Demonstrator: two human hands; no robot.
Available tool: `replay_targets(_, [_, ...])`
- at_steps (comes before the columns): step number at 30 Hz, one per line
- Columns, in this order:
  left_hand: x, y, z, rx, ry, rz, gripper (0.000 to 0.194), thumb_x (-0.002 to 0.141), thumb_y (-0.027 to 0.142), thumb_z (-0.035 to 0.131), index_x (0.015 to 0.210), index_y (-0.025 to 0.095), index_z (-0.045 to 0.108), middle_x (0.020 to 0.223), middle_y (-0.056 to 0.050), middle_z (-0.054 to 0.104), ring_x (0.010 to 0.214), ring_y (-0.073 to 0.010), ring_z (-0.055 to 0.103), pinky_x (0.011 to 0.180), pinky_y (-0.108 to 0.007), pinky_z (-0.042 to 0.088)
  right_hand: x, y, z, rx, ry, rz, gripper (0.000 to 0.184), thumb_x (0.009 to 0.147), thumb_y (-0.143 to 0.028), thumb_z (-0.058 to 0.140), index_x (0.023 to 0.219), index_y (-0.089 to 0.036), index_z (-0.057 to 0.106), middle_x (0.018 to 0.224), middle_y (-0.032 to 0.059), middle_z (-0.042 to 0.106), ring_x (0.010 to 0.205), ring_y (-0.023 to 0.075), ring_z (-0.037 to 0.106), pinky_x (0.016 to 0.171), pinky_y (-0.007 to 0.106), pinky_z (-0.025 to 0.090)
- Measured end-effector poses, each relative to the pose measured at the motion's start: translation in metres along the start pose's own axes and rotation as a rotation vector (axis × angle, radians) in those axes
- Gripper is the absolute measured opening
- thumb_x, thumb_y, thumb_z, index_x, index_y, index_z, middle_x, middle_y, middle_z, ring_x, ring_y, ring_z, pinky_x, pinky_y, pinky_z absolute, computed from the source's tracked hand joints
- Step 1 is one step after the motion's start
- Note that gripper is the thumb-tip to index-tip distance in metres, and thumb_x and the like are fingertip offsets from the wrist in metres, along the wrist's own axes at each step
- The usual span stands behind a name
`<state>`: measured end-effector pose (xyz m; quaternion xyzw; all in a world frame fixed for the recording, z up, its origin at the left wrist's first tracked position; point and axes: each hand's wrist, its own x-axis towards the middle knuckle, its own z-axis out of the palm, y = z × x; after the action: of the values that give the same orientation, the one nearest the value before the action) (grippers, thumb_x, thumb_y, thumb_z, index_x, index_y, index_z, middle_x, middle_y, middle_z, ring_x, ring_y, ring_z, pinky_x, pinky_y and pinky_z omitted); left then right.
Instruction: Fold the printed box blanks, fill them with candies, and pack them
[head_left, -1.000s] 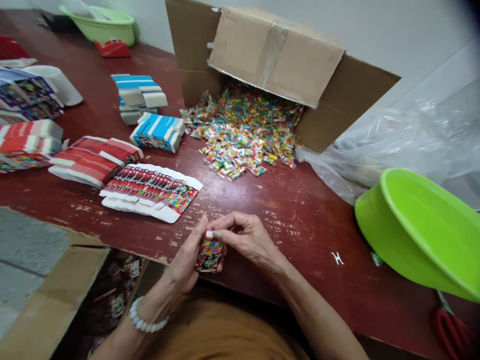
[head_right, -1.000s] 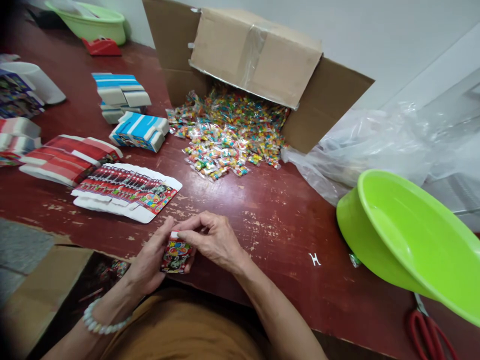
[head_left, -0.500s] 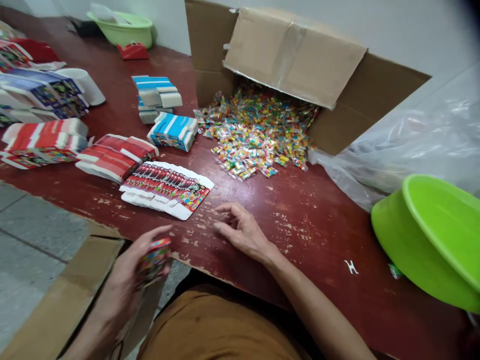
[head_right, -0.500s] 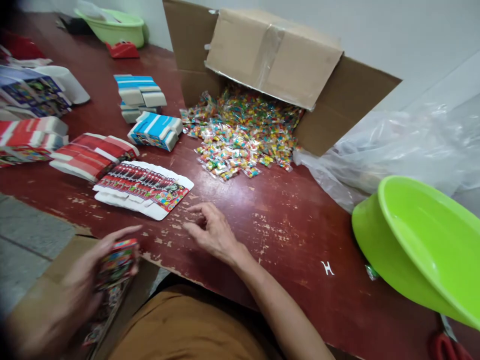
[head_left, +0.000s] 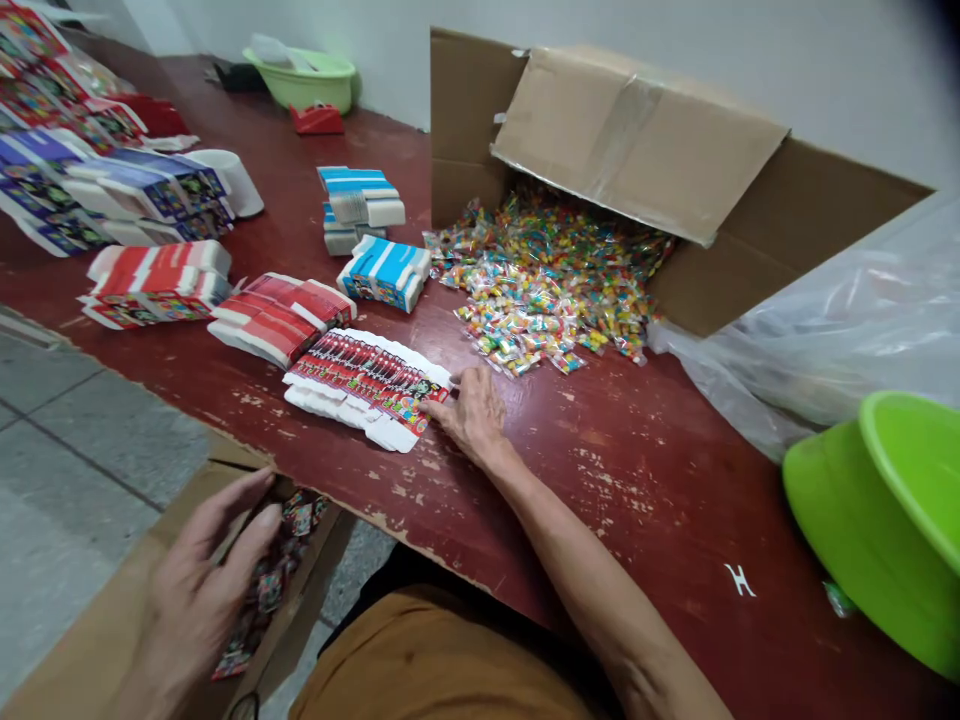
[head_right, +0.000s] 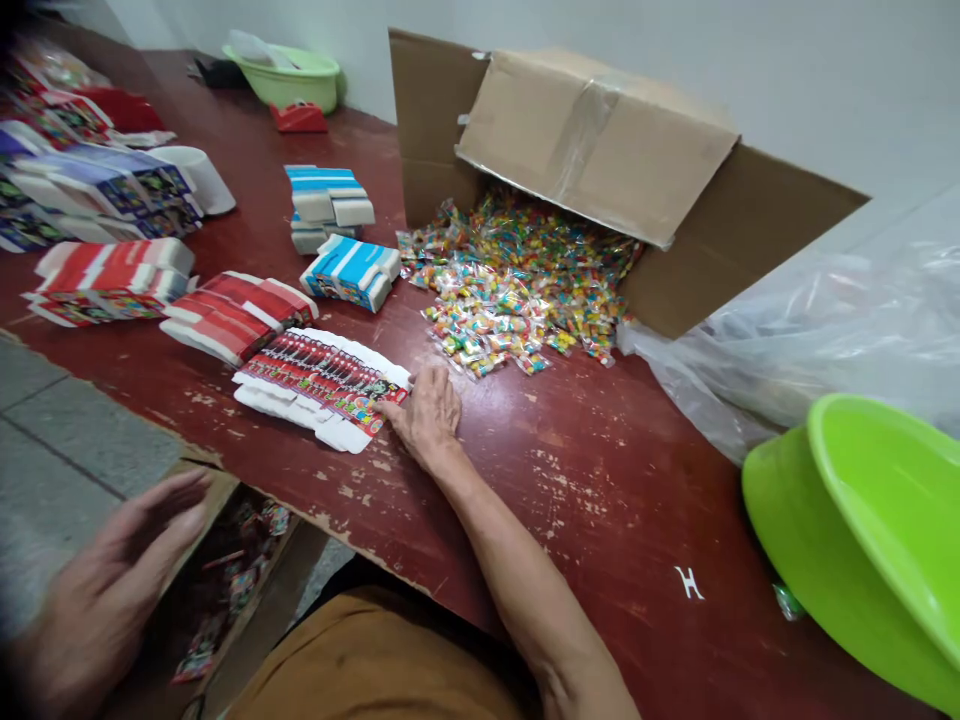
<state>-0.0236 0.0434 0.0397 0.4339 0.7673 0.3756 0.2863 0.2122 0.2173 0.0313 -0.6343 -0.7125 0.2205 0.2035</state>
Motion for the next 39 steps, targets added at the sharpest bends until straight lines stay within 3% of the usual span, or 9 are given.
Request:
replay_targets(4, [0.02,0.053,0.05,-0.053,-0.005,0.262,0.05,0.088,0.049,0.06,0.131,0.023,0.058,0.129,-0.01,0.065,0.112,-0.0285,0.063,0.102,-0.042,0.048,0.0,0.005,0.0,0.055,0.024,0.025,0.041,0.086,-0.044,0.069,0.116,-0.02,0.056,0.114,0.0089,0.058,0.106,0.0245,0.06,0.091,0.04,0.048])
replay_targets(9, [0.047,0.068,0.086,0.24,-0.001,0.523,0.045,0.092,0.038,0.053,0.133,0.02,0.058,0.124,-0.012,0.068,0.111,-0.0289,0.062,0.103,-0.041,0.045,0.005,0.001,-0.01,-0.014,-0.086,-0.025,0.063,0.081,-0.058,0.07,0.128,-0.02,0.052,0.129,0.0156,0.048,0.118,0.0335,0.055,0.094,0.049,0.047])
replay_targets(14, [0.055,0.067,0.097,0.464,0.044,0.627,0.049,0.093,0.035,0.05,0.138,0.015,0.054,0.116,-0.014,0.072,0.104,-0.0313,0.063,0.098,-0.042,0.045,0.005,0.003,-0.006,0.09,-0.003,0.03,0.063,0.072,-0.049,0.08,0.119,-0.018,0.052,0.128,0.0154,0.051,0.117,0.0321,0.055,0.095,0.049,0.047])
replay_targets(20, [0.043,0.084,0.085,0.398,0.1,0.589,0.054,0.088,0.042,0.059,0.134,0.015,0.061,0.121,-0.017,0.07,0.11,-0.0366,0.06,0.101,-0.048,0.043,-0.006,0.024,-0.026,0.744,-0.041,0.113,0.02,0.083,-0.034,0.067,0.092,-0.02,0.057,0.083,-0.0002,0.064,0.077,0.0154,0.062,0.076,0.031,0.052])
replay_targets(22, [0.035,0.094,0.079,0.139,-0.075,0.459,0.056,0.084,0.046,0.066,0.133,0.021,0.062,0.12,-0.014,0.071,0.11,-0.0349,0.062,0.099,-0.046,0.046,-0.018,0.03,-0.046,0.923,-0.138,0.02,0.024,0.081,-0.038,0.07,0.091,-0.019,0.059,0.081,-0.0003,0.066,0.073,0.0135,0.062,0.072,0.027,0.052])
replay_targets(26, [0.013,0.107,0.082,-0.49,-0.904,-0.014,0.059,0.077,0.051,0.074,0.127,0.021,0.064,0.111,-0.012,0.074,0.099,-0.031,0.069,0.085,-0.039,0.054,-0.048,0.03,-0.079,1.161,-0.315,-0.118,0.031,0.076,-0.043,0.079,0.088,-0.02,0.061,0.081,-0.0017,0.067,0.072,0.0115,0.062,0.072,0.026,0.053])
replay_targets(28, [0.002,0.11,0.09,-0.643,-1.153,-0.135,0.053,0.075,0.052,0.076,0.114,0.016,0.071,0.103,-0.014,0.076,0.093,-0.0297,0.071,0.084,-0.037,0.053,-0.059,0.027,-0.085,1.178,-0.358,-0.108,0.032,0.076,-0.045,0.079,0.088,-0.021,0.061,0.08,-0.0023,0.066,0.069,0.0107,0.061,0.068,0.024,0.052])
replay_targets(35, [-0.01,0.112,0.103,-0.747,-1.242,-0.138,0.058,0.058,0.052,0.088,0.101,0.015,0.072,0.08,-0.009,0.076,0.078,-0.0278,0.072,0.076,-0.036,0.053,-0.072,0.025,-0.087,1.271,-0.429,-0.059,0.038,0.076,-0.049,0.079,0.093,-0.022,0.059,0.076,-0.0033,0.061,0.054,0.0076,0.051,0.045,0.018,0.04])
replay_targets(39, [-0.011,0.118,0.1,-0.713,-1.174,-0.1,0.057,0.06,0.05,0.089,0.101,0.016,0.069,0.077,-0.009,0.077,0.075,-0.0271,0.072,0.075,-0.037,0.054,-0.074,0.027,-0.088,1.282,-0.407,-0.104,0.033,0.081,-0.047,0.074,0.097,-0.022,0.061,0.082,-0.0009,0.066,0.064,0.0107,0.06,0.058,0.023,0.05])
